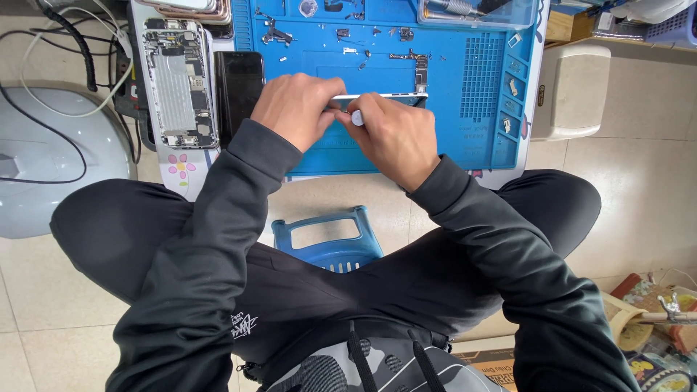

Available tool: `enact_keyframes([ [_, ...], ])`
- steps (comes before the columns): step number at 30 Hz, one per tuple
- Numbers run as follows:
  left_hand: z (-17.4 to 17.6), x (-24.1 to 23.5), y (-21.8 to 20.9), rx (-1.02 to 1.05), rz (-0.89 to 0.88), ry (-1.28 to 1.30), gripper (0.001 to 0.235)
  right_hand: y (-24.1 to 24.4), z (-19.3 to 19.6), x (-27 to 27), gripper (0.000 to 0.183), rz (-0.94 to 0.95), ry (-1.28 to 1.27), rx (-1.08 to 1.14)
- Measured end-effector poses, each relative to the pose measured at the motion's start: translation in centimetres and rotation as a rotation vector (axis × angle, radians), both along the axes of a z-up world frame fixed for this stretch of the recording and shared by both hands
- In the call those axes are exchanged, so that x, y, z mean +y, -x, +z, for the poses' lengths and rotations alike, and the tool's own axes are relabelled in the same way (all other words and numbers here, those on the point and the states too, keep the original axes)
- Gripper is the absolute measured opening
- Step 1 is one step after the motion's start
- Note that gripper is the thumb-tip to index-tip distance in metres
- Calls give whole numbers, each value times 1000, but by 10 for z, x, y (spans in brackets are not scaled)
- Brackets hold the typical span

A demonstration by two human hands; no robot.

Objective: The person sits cross-legged on a stool and repairs a disassembled smartphone on a blue work mat. They use tweezers and a screwdriver to remove and place small components, including screws and connectors, onto the phone's internal frame.

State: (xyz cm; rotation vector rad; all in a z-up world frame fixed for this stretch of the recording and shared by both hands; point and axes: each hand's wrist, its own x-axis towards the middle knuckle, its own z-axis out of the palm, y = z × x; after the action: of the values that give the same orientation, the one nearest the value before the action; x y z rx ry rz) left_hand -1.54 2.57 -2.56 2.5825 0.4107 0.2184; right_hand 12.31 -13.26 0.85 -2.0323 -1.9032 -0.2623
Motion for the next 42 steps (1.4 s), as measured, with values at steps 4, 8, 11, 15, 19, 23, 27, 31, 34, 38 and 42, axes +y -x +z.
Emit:
enact_keyframes([
  [4, 46, 2, 4, 14, -42, 129, 34, -3, 31, 1, 11, 51, 184, 125],
  [8, 44, 2, 4, 26, -26, 119, 41, -4, 46, -4, 12, 31, 188, 221],
  [11, 39, 0, 1, 30, -4, 118, 40, -22, 62, -7, 8, -19, 80, 364],
  [15, 33, 2, -1, 47, 26, 162, 42, -83, 65, -20, 20, -71, -196, 735],
  [19, 19, 2, -6, 68, 71, 211, 47, -135, 66, -24, 21, -147, -219, 765],
  [23, 15, 2, -9, 101, 79, 178, 40, -183, 52, -15, 8, -161, -188, 747],
  [27, 10, 0, -8, 98, 86, 142, 31, -221, 32, -8, 27, -59, -47, 514],
  [31, 10, -1, -9, 67, 88, 127, 33, -241, 16, -4, 18, -94, 9, 307],
  [34, 12, -1, -10, 83, 101, 120, 32, -248, 8, 0, 17, -133, 19, 259],
  [38, 15, 0, -11, 95, 105, 133, 35, -249, 3, 4, 19, -139, 41, 252],
  [42, 15, -1, -10, 129, 92, 128, 31, -243, 4, 6, 18, -113, 76, 251],
])
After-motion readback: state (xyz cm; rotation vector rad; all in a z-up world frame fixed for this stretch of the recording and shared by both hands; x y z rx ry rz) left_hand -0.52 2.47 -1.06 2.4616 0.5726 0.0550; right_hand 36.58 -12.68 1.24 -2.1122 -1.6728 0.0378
